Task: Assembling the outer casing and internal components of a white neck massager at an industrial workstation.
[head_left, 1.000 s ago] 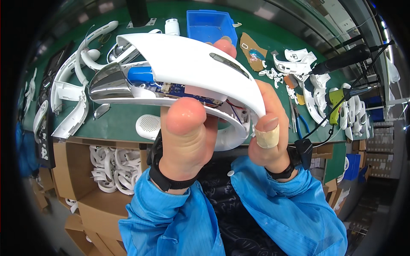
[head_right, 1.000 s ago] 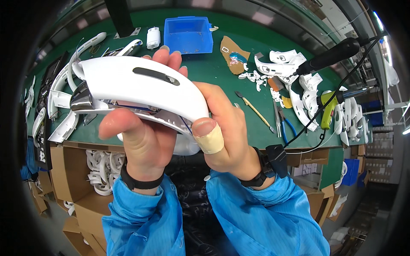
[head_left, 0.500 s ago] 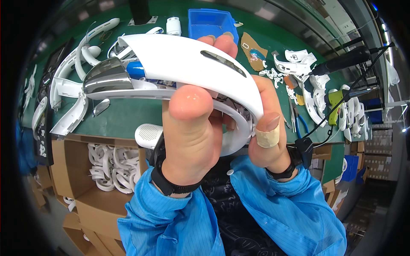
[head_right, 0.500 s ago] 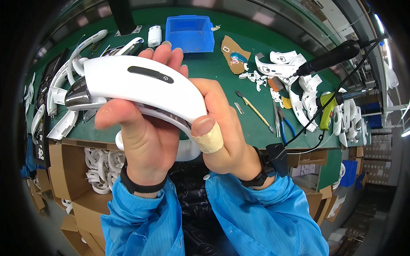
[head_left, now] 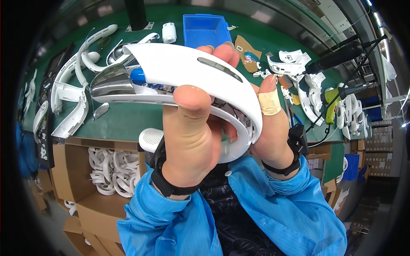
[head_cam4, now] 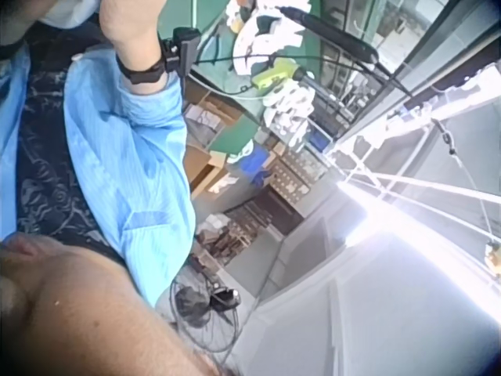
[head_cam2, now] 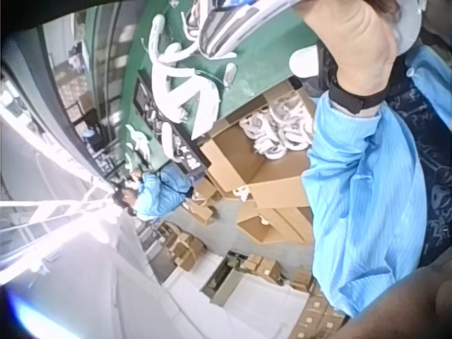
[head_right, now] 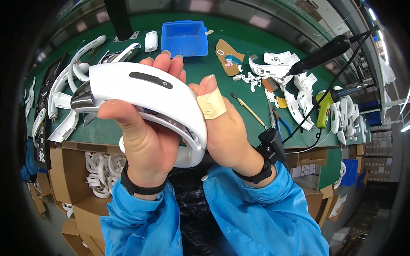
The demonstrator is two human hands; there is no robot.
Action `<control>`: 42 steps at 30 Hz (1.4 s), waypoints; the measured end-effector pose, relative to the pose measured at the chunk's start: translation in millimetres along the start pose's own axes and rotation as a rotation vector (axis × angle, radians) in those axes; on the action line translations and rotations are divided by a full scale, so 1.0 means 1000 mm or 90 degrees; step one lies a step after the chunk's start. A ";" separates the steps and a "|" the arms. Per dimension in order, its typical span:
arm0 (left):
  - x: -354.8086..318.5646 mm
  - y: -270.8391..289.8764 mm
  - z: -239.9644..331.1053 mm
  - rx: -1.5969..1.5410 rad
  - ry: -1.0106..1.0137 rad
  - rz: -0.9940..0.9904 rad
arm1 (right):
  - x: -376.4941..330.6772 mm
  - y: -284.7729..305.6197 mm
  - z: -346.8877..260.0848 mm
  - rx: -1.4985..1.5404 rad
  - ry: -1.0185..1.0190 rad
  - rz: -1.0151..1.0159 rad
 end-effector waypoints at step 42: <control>-0.006 0.029 -0.017 0.035 -0.019 -0.025 | -0.019 0.024 0.005 -0.065 -0.050 0.025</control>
Point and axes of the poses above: each hand's wrist, its own x-axis towards the middle knuckle, its own y-axis out of the back of the hand, z = x × y, the point moved 9 cm from there along x, towards the middle knuckle, and after that the axes turned 7 degrees about y, right-handed, at the moved point
